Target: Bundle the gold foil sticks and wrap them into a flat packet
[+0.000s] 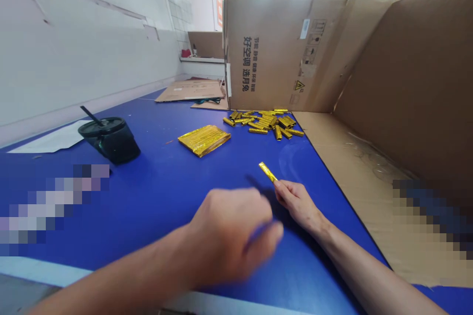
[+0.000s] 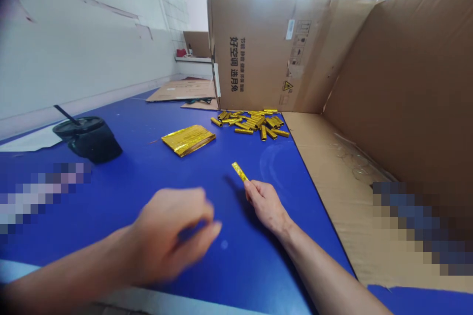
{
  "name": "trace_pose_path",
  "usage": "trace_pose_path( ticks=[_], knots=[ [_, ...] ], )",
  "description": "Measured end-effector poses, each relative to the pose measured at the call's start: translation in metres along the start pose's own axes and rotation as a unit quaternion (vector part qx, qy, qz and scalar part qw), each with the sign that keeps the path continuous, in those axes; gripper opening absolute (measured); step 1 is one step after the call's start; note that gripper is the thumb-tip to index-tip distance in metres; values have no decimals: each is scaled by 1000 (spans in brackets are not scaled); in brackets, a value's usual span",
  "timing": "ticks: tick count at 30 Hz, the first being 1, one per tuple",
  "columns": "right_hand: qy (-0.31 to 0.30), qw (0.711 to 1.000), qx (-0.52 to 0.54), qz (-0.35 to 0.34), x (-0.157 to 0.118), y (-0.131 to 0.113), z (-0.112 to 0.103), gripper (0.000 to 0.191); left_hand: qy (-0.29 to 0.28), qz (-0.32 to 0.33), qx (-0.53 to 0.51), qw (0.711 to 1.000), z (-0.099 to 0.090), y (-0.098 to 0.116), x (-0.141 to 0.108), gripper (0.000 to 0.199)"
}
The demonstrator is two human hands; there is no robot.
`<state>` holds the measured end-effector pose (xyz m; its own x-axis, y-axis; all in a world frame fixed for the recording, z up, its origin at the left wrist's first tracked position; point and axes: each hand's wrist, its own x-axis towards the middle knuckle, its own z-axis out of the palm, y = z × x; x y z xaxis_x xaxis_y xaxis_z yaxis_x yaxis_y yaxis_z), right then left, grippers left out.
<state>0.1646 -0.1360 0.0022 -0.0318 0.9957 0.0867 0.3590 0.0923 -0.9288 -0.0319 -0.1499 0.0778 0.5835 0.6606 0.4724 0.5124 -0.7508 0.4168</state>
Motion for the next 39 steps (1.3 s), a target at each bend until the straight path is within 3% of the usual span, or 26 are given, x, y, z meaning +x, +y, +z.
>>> trace_pose_path(
  ticks=[4, 8, 15, 19, 23, 31, 36, 39],
  knots=[
    [-35, 999, 2, -24, -2, 0, 0, 43, -48, -131, -25, 990, 18, -29, 43, 47],
    [-51, 998, -3, -27, -3, 1, 0, 42, -95, -129, -150, 976, 42, -54, 64, 33],
    [-54, 998, 11, -2, -2, -1, 0, 43, -104, -132, -229, 959, 54, -70, 59, 36],
    [-58, 998, 9, 9, -3, -8, 0, 45, -82, -103, -207, 970, 64, -63, 54, 33],
    [-105, 994, 6, 9, -4, -11, 2, 44, -95, -89, -205, 970, 77, -50, 47, 33],
    [-93, 995, -3, 36, -4, -10, 2, 44, -29, -132, -216, 967, 71, -66, 53, 33],
    [-41, 994, -95, -20, -4, -10, 3, 42, -23, -151, -230, 961, 67, -69, 54, 36],
    [0, 970, -233, -65, -6, -10, 3, 38, -64, -187, -280, 940, 63, -67, 53, 40]
  ],
)
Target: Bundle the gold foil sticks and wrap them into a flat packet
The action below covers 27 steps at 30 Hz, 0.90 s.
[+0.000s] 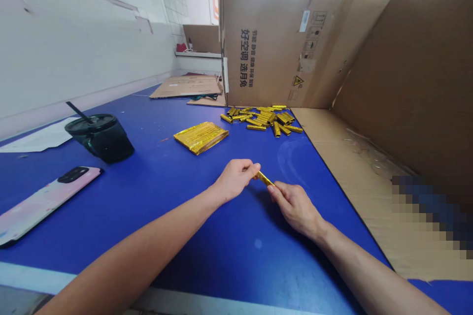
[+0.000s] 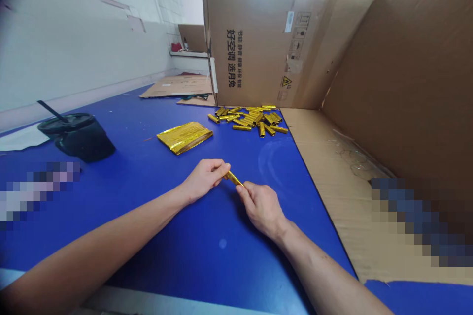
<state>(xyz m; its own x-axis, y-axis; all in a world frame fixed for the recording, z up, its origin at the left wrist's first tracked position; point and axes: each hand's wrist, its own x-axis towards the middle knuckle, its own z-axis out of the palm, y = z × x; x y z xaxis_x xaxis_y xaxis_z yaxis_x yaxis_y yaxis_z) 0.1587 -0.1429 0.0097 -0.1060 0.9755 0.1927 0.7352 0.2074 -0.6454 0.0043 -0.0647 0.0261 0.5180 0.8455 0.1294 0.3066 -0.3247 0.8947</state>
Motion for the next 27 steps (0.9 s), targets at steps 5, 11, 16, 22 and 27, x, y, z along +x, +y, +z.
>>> trace_pose_path(
  ticks=[5, 11, 16, 22, 27],
  knots=[
    [38, 983, -180, -21, -2, 1, 1, 31, -106, -130, -93, 981, -6, 1, -2, 48],
    [20, 996, -86, 0, -1, -1, -2, 30, -107, -83, -70, 988, -2, -3, -3, 25],
    [-48, 999, 2, -14, -1, -2, -4, 36, -137, -8, 4, 990, 10, -3, -11, 14],
    [-23, 996, 83, -19, -2, -2, -1, 37, -117, -6, -8, 993, 10, 4, -13, 16],
    [-3, 994, 104, 22, -1, 2, -3, 39, -59, -6, -27, 998, -1, 2, -5, 14]
  ],
)
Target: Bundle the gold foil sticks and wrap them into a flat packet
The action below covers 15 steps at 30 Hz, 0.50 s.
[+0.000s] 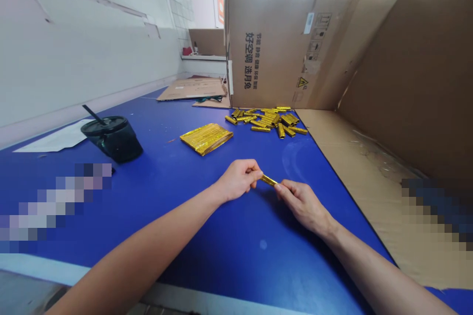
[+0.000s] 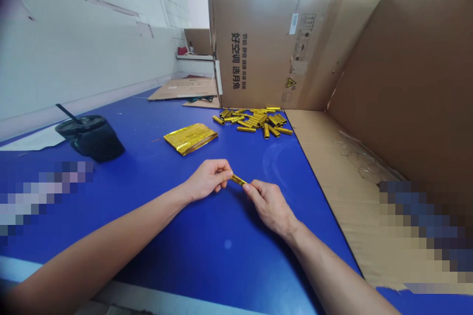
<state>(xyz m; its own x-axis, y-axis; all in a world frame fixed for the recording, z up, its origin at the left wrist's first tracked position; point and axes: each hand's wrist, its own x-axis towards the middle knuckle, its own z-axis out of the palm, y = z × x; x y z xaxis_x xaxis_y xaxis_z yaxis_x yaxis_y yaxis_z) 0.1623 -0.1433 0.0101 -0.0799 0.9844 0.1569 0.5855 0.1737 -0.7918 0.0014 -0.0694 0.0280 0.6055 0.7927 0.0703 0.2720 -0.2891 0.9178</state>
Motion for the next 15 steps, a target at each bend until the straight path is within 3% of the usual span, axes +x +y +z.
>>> trace_pose_path(
  ticks=[4, 10, 15],
  knots=[
    [20, 999, -23, -21, -1, -1, 0, 39, 6, 3, -9, 1000, -6, -2, 2, 14],
    [19, 1000, 18, 15, -2, -2, 0, 41, 14, 8, -21, 1000, -11, -4, 3, 15],
    [42, 998, -44, -30, -3, -2, 0, 41, 15, 0, -80, 997, -13, -6, 4, 20]
  ],
)
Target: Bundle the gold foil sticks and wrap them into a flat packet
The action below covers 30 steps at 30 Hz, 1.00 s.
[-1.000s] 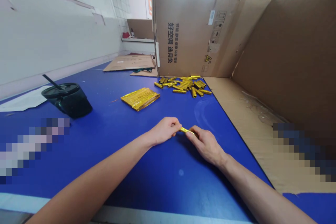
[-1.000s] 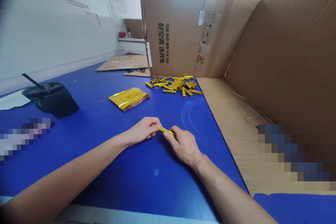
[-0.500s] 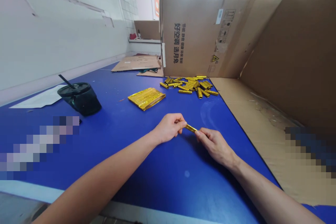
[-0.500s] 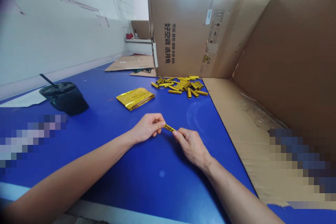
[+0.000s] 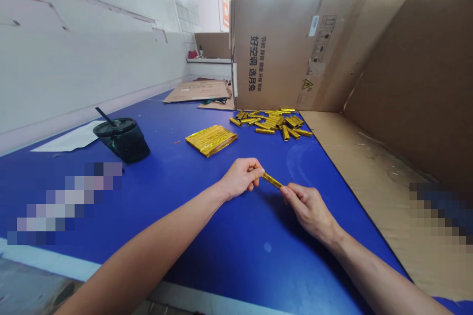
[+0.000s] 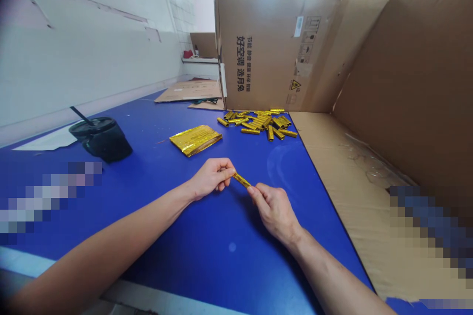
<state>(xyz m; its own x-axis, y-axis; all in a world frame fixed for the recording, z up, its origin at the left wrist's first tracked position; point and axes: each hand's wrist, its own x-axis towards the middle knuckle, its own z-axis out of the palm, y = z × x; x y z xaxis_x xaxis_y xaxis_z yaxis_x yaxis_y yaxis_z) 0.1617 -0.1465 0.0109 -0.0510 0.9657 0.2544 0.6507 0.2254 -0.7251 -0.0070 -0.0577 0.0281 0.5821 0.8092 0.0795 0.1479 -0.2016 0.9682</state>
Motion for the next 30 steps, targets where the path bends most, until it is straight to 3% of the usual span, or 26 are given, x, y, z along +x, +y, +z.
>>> trace_pose_path(
  ticks=[4, 8, 14, 17, 23, 30],
  knots=[
    [38, 994, -96, -46, -1, 4, 0, 39, -15, -49, -90, 995, 0, 0, 1, 32],
    [41, 995, -89, -21, 0, 4, -1, 36, -11, -72, -109, 991, 4, 0, 1, 20],
    [-38, 995, 62, 75, 4, 3, -3, 43, -38, -41, -71, 996, 19, 0, -3, 7],
    [-79, 990, 92, 72, 5, 5, 1, 41, -48, -23, -70, 996, 24, -3, -5, 9],
    [-38, 996, 68, 46, 2, 4, 6, 38, -57, -41, 27, 997, 25, -5, -9, 19],
    [-99, 990, 87, 51, 2, 2, 4, 39, -29, -11, 79, 996, 23, -8, -7, 20]
  ],
)
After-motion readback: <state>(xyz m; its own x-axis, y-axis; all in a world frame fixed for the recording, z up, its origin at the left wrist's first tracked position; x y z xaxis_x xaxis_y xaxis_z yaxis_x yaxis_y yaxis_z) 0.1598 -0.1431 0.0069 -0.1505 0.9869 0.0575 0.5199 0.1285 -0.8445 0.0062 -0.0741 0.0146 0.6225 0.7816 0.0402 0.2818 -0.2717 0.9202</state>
